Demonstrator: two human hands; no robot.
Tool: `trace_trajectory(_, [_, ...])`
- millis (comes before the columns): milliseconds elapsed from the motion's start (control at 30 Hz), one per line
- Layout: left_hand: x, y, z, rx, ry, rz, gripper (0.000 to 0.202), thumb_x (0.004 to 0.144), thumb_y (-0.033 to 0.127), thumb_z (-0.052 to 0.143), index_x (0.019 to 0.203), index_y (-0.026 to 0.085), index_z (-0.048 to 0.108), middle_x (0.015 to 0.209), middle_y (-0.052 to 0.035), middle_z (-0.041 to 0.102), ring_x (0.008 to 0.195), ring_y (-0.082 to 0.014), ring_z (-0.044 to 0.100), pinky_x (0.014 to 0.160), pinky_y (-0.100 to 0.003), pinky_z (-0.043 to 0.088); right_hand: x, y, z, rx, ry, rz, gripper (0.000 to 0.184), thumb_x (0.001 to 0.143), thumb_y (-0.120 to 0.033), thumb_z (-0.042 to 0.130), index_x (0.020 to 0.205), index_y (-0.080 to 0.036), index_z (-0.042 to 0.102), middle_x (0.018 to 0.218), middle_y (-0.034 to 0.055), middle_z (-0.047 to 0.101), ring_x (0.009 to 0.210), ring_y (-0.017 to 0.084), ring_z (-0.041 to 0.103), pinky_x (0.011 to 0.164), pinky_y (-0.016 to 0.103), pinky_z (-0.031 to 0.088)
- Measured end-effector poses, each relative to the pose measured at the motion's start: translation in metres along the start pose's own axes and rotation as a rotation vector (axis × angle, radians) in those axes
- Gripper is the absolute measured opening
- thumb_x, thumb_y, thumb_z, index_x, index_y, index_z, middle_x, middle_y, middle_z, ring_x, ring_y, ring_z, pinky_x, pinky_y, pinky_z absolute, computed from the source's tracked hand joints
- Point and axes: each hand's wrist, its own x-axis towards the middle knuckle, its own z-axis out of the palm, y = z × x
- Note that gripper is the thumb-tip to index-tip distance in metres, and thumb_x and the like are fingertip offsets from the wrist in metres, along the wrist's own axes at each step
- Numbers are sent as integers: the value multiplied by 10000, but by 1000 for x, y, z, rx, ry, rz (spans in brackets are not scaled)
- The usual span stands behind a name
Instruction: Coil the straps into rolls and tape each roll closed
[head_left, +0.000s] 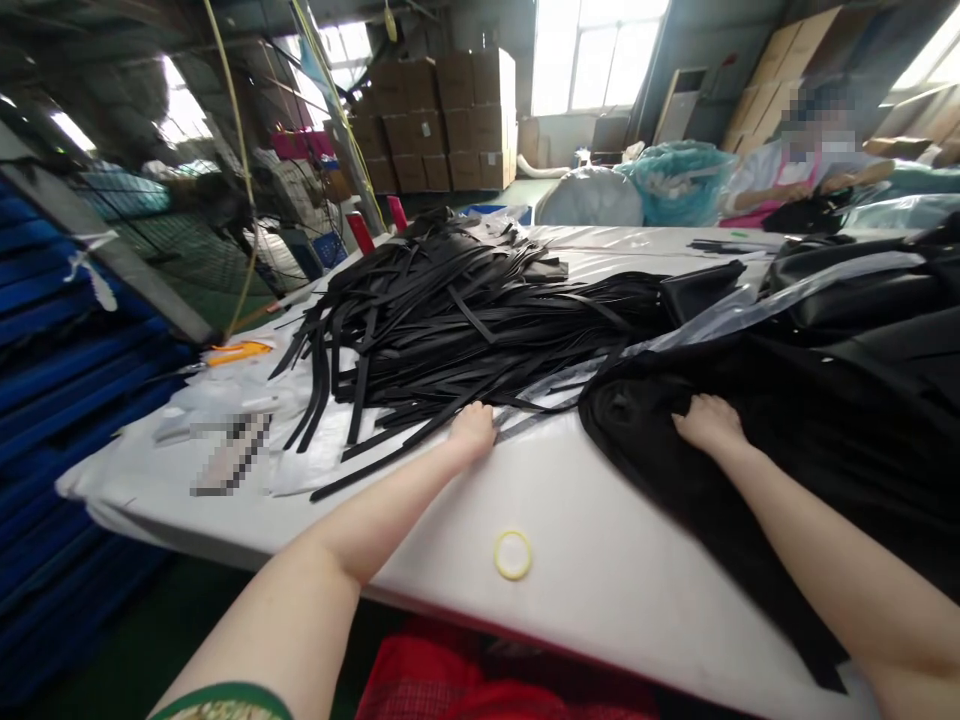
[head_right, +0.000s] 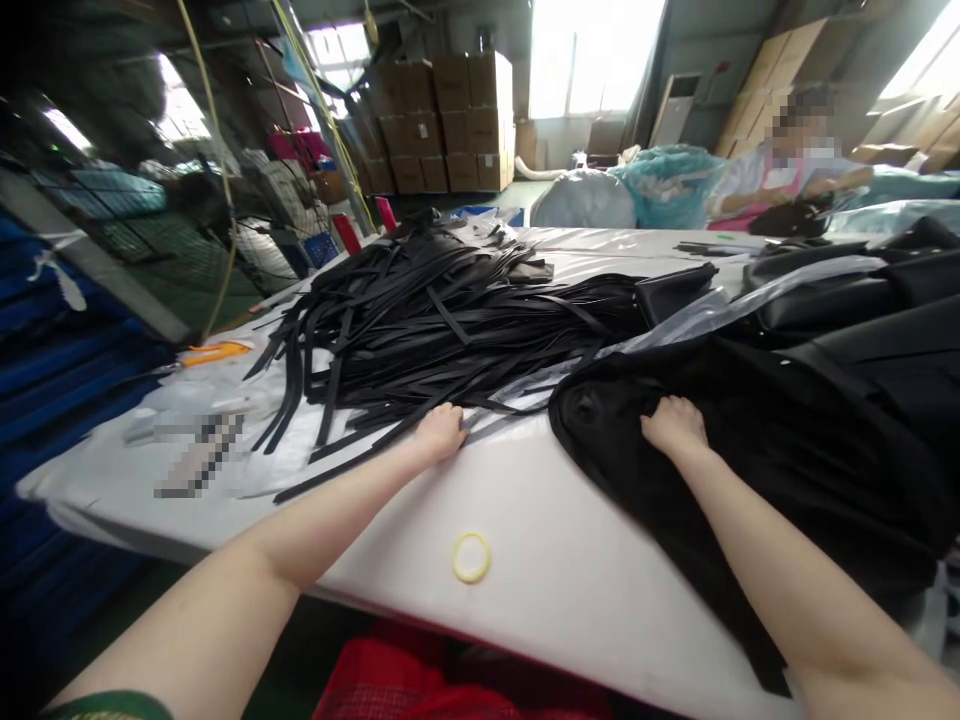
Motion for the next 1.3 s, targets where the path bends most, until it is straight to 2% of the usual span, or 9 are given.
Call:
trace_trajectory(267, [-3,14,-46,-185,-61,59,188,875,169,509,876,123,691,875,-134,684,921,-257,651,840,-335,476,-109,-106,-90,451,405,-582,434,848,-298,532,1236,-111,586,1364,163,522,1303,292,430,1126,448,337])
trace_trajectory(400, [-44,31,-73,-419,-165,124,249,903,301,519,853,122,685,774,-83,698,742,-196,649,705,-287,493,-142,-181,-108,599,374,-891,760,724,-117,534,1458,-119,336,1477,139,414,1375,268,357,1136,465,333])
trace_trajectory(467, [-74,34,-84,-549,-209,141,318,912,393,513,875,125,679,835,-78,717,712,-167,649,683,-268,501,-146,-208,-106,606,340,-935,774,715,-89,513,1464,-110,320,1387,149,518,1296,277,456,1114,495,344])
trace_trajectory(600, [-138,12,-89,-1040,-647,61,469,915,547,468,918,113,644,882,-135,741,707,-173,686,686,-294,535,-148,-234,-94,569,316,-903,519,813,-85,453,1329,-91,501,1154,142,672,1043,271,602,1034,468,396])
trace_trajectory(667, [-168,-11,-81,-1226,-950,9,446,890,544,531,942,115,640,875,-146,748,733,-190,703,697,-306,541,-149,-234,-89,534,319,-920,409,885,-135,434,1273,-101,556,1133,139,681,1015,270,601,1010,444,396])
trace_trajectory(767, [-208,-48,-57,-1308,-1163,-3,372,874,469,606,980,117,661,858,-125,753,734,-191,705,714,-309,539,-153,-230,-79,453,276,-949,355,947,-199,408,1249,-136,583,1076,118,697,988,261,598,977,413,395])
trace_trajectory(1000, [-248,-84,-9,-1365,-1030,-61,340,939,403,514,868,109,670,666,-83,722,586,-171,681,641,-286,527,-189,-234,-65,231,69,-1120,656,770,-118,555,1412,-93,423,1164,141,654,1008,271,584,899,360,419])
trace_trajectory(1167, [-246,-76,-5,-1416,-968,-57,392,948,423,485,886,82,667,669,-105,715,570,-169,665,626,-296,520,-228,-252,-64,68,13,-1371,560,878,-112,474,1435,-167,438,907,103,681,850,244,600,801,340,407])
trace_trajectory(1300, [-241,-57,-5,-1433,-830,-201,382,864,487,605,824,107,626,563,-15,616,491,-128,599,540,-249,474,-249,-261,-70,148,-68,-1334,511,942,-167,444,1451,-163,411,947,115,681,908,244,618,858,370,430])
